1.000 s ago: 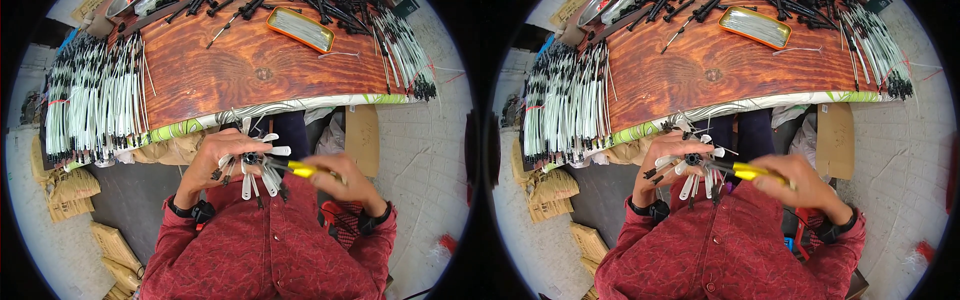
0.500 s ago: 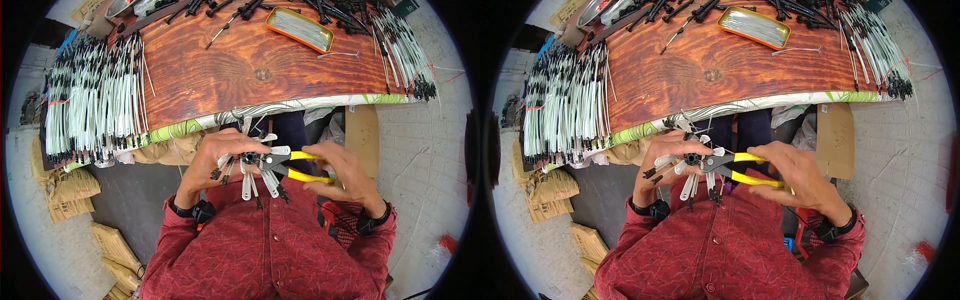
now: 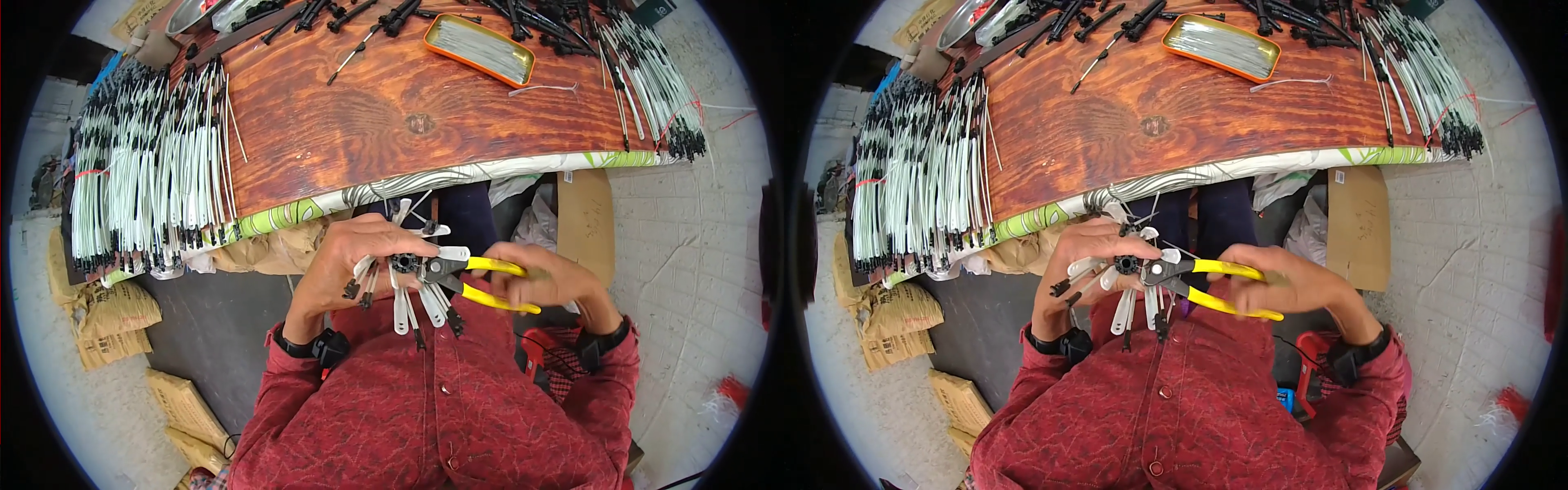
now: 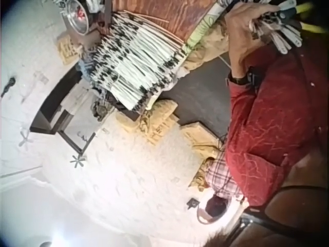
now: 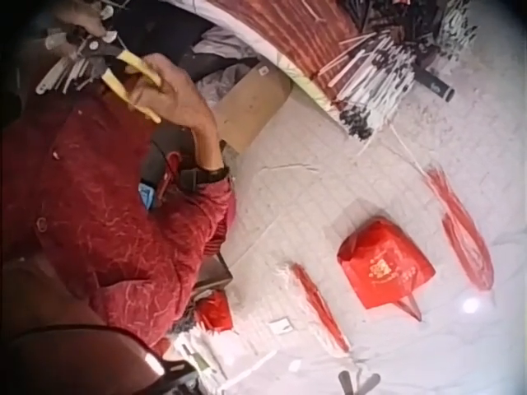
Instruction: The person gathers white rods and inserts them into a black plastic hub, using yellow-handled pliers to trim the ends. They then bundle the assembled pieces together and organize them on a wooden table.
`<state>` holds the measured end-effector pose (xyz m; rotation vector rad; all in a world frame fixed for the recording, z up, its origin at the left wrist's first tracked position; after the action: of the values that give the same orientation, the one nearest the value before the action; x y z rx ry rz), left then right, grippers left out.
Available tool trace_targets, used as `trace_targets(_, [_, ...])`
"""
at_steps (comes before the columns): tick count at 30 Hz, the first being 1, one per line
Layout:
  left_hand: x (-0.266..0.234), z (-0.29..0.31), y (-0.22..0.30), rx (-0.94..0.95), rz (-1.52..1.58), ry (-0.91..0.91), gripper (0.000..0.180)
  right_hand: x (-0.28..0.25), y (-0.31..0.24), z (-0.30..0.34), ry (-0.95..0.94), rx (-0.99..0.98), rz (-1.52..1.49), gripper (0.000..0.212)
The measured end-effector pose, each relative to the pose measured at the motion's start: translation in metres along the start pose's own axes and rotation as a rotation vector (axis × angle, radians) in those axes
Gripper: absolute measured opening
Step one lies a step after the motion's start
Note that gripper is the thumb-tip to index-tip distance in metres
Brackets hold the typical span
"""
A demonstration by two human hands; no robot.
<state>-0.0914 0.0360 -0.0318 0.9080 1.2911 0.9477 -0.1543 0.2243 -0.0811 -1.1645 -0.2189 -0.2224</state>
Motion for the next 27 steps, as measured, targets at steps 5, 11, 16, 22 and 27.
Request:
trace_targets(5, [-0.005,0.001,-0.001,0.053,-0.050,0.106,0.045,0.002,-0.047,0.008,0.230,-0.312,0.651,0.052])
trace_targets(11, [-0.001,-0.003,0.002,0.055,-0.035,0.125,0.043,0.009,0.036,-0.017,-0.096,-0.128,-0.161,0.065])
trace_targets(16, [-0.003,0.001,-0.003,0.022,-0.018,0.134,0.038,0.003,-0.031,-0.009,0.154,-0.529,0.660,0.071])
trace_targets(22, [-0.003,0.001,-0.006,-0.014,0.027,0.140,0.034,0.012,-0.053,0.000,0.269,-0.480,0.997,0.074])
trace_targets(27, [-0.004,0.002,-0.006,-0.008,0.027,0.148,0.035,0.014,-0.066,0.002,0.299,-0.539,1.227,0.072])
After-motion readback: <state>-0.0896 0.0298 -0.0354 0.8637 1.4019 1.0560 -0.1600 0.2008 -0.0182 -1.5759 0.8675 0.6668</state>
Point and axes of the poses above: each hand's wrist, its own z-axis away from the middle knuckle, its own x-axis out of the palm, y = z × x, the point moved 9 cm from there along -z, towards the middle knuckle, and after that the axes turned 12 degrees about -x, right-handed, at the moved point
